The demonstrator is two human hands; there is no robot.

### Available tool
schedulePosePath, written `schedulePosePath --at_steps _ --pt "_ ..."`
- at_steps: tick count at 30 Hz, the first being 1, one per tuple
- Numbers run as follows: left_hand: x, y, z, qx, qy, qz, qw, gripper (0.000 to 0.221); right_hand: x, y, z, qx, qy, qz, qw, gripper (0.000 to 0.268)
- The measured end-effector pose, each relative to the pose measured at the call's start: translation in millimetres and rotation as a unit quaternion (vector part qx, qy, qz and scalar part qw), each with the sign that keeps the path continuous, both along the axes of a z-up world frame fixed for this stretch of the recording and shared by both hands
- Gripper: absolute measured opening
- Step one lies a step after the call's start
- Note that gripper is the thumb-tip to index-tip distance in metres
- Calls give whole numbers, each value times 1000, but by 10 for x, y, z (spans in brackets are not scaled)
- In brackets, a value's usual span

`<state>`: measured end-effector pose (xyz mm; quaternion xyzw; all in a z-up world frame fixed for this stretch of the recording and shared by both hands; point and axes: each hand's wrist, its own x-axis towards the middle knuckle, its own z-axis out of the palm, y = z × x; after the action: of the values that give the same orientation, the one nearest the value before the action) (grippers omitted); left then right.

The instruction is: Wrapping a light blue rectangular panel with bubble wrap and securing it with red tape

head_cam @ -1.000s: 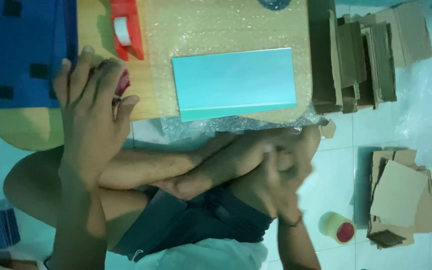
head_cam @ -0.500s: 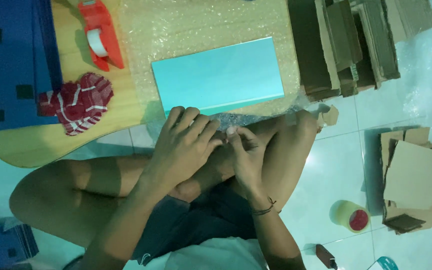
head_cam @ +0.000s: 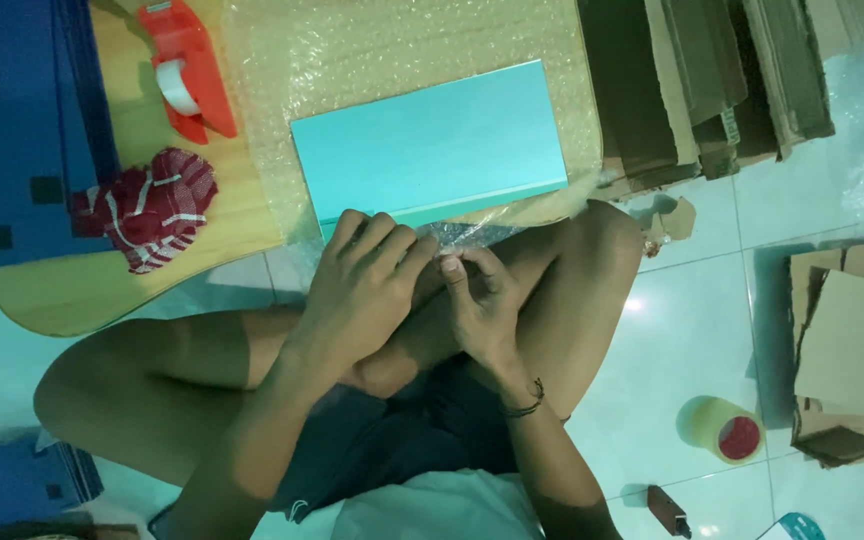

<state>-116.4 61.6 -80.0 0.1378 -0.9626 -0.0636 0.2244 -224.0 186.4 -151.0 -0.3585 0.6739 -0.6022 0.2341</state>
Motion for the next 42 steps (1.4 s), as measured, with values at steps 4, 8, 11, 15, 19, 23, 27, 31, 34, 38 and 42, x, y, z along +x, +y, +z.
schedulePosePath --at_steps 4,8,11,15,19,23,27,31,34,38,42 --pt "-19 9 15 10 3 -3 1000 6 -3 -1 36 -18 42 -4 999 10" --pt "-10 15 -34 23 2 -5 1000 7 -18 -3 -12 -20 64 -4 998 5" --pt "2 28 -84 20 -7 -2 1000 7 -21 -23 0 -26 80 3 996 8" --pt "-5 20 -109 18 0 -7 1000 7 -18 -38 -12 -23 102 18 994 11" --pt "-11 11 -80 14 -8 -11 1000 7 5 -42 -29 -18 79 30 996 16" --pt "-35 26 47 45 2 -18 999 2 15 -18 -46 -30 43 35 998 21" --pt "-174 119 -184 32 32 -17 999 11 82 24 -190 -80 58 3 995 19" --pt "-300 210 -143 2 -66 19 998 7 94 3 -312 -115 14 -7 993 20" --pt "-340 202 -188 30 15 23 999 14 100 18 -224 -103 23 -10 994 14" --pt "-259 185 -195 39 -93 16 995 15 77 12 -354 -110 23 -2 994 21" --pt "-237 160 -212 32 -66 2 997 12 87 0 -350 -91 19 -5 996 20"
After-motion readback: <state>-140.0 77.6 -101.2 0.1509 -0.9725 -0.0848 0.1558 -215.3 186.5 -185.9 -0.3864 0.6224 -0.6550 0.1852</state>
